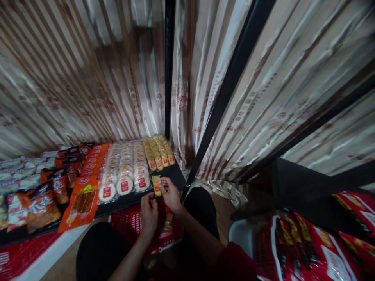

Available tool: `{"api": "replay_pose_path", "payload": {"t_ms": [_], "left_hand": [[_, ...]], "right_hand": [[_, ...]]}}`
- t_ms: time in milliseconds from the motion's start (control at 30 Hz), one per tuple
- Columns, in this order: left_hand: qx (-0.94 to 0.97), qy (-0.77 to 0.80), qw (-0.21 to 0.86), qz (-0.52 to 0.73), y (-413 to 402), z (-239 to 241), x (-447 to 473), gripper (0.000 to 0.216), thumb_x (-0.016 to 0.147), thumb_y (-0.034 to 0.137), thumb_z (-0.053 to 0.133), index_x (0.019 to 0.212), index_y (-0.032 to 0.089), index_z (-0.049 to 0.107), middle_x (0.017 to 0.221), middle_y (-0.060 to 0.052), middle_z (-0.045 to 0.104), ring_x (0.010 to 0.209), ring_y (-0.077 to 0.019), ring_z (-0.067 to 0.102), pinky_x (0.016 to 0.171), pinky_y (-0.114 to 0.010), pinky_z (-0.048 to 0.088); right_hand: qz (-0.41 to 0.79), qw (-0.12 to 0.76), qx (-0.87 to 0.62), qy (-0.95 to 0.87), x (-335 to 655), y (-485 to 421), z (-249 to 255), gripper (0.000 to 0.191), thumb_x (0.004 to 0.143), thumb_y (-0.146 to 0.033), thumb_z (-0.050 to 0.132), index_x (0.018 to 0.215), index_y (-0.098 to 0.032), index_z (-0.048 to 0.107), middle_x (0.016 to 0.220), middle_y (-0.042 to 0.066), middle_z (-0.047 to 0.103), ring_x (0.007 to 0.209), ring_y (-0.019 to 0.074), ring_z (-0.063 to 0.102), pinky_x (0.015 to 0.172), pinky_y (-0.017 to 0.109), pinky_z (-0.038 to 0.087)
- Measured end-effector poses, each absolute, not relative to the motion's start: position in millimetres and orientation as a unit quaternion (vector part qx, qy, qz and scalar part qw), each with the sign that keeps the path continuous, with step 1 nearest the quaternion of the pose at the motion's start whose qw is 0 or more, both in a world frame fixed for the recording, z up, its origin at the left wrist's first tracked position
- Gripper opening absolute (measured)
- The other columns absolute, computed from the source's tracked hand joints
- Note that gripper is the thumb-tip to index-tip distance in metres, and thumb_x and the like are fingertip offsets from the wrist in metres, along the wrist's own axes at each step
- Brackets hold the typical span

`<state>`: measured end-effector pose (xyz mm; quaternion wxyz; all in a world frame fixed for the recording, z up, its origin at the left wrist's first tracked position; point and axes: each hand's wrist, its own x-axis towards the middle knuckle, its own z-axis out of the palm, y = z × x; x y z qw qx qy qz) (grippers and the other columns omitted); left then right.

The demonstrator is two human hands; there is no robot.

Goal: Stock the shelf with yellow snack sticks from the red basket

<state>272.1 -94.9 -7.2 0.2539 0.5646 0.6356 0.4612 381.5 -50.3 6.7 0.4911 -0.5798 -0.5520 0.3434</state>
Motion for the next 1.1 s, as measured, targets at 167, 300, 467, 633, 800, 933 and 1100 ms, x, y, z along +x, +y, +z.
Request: {"api": "replay_pose_path", "payload": {"t_ms": [167, 300, 467, 633, 800, 933, 1100], "left_hand": [[0.597, 0.625, 0.244, 0.441, -76.2, -9.0, 281.0, 0.031, 0.078, 0.016, 0.039, 0.104, 0.012, 0.055, 0.106, -0.013, 0.057, 0.103, -0.0215, 0.054, 0.095, -0.036, 0.042], [0.6, 0.621, 0.253, 0.437, -58.4, -13.7, 290.0, 0.035, 0.075, 0.011, 0.04, 0.107, 0.013, 0.056, 0.119, -0.013, 0.053, 0.111, -0.021, 0.051, 0.1, -0.038, 0.04], [0.585, 0.644, 0.244, 0.429, -42.4, -16.1, 296.8, 0.036, 0.076, 0.01, 0.04, 0.106, 0.012, 0.058, 0.123, -0.014, 0.052, 0.115, -0.0218, 0.05, 0.104, -0.039, 0.036], [0.579, 0.655, 0.262, 0.408, -32.0, -10.0, 299.5, 0.039, 0.075, 0.009, 0.039, 0.109, 0.01, 0.058, 0.126, -0.015, 0.051, 0.119, -0.0217, 0.048, 0.105, -0.037, 0.035], [0.573, 0.662, 0.279, 0.394, -23.5, -0.7, 300.7, 0.042, 0.075, 0.009, 0.038, 0.114, 0.006, 0.055, 0.129, -0.017, 0.05, 0.122, -0.0208, 0.045, 0.107, -0.034, 0.031], [0.569, 0.672, 0.283, 0.38, -17.9, 4.5, 300.9, 0.042, 0.078, 0.01, 0.035, 0.116, 0.005, 0.053, 0.13, -0.017, 0.049, 0.123, -0.0202, 0.044, 0.108, -0.033, 0.03], [0.562, 0.68, 0.28, 0.38, -12.6, 7.9, 301.8, 0.041, 0.083, 0.018, 0.033, 0.117, 0.006, 0.052, 0.129, -0.018, 0.05, 0.123, -0.0207, 0.044, 0.107, -0.035, 0.03]], "right_hand": [[0.297, 0.472, -0.597, -0.577, 383.9, -30.3, 12.1, 0.02, 0.078, -0.021, 0.049, 0.096, -0.022, 0.057, 0.09, 0.002, 0.065, 0.08, 0.0152, 0.061, 0.074, 0.028, 0.048], [0.269, 0.458, -0.611, -0.587, 381.9, -17.9, 9.3, 0.02, 0.078, -0.018, 0.049, 0.096, -0.021, 0.056, 0.087, 0.002, 0.065, 0.08, 0.0147, 0.061, 0.074, 0.027, 0.048], [0.245, 0.458, -0.621, -0.588, 377.8, -4.3, 1.6, 0.021, 0.079, -0.018, 0.048, 0.098, -0.02, 0.056, 0.09, 0.003, 0.065, 0.083, 0.0151, 0.061, 0.075, 0.027, 0.048], [0.234, 0.472, -0.612, -0.59, 376.2, 8.1, -7.8, 0.023, 0.078, -0.017, 0.048, 0.099, -0.02, 0.056, 0.093, 0.004, 0.065, 0.086, 0.0161, 0.06, 0.077, 0.03, 0.048], [0.24, 0.49, -0.594, -0.592, 375.6, 12.8, -14.3, 0.03, 0.075, -0.013, 0.047, 0.104, -0.019, 0.056, 0.099, 0.006, 0.063, 0.09, 0.0174, 0.058, 0.083, 0.033, 0.048], [0.244, 0.51, -0.575, -0.591, 374.6, 13.3, -20.9, 0.037, 0.074, -0.01, 0.044, 0.107, -0.019, 0.057, 0.104, 0.007, 0.06, 0.094, 0.018, 0.056, 0.081, 0.034, 0.05], [0.195, 0.517, -0.569, -0.609, 375.1, 12.2, -28.8, 0.048, 0.071, -0.005, 0.042, 0.114, -0.023, 0.058, 0.111, 0.008, 0.056, 0.103, 0.0189, 0.051, 0.088, 0.035, 0.048]]}}
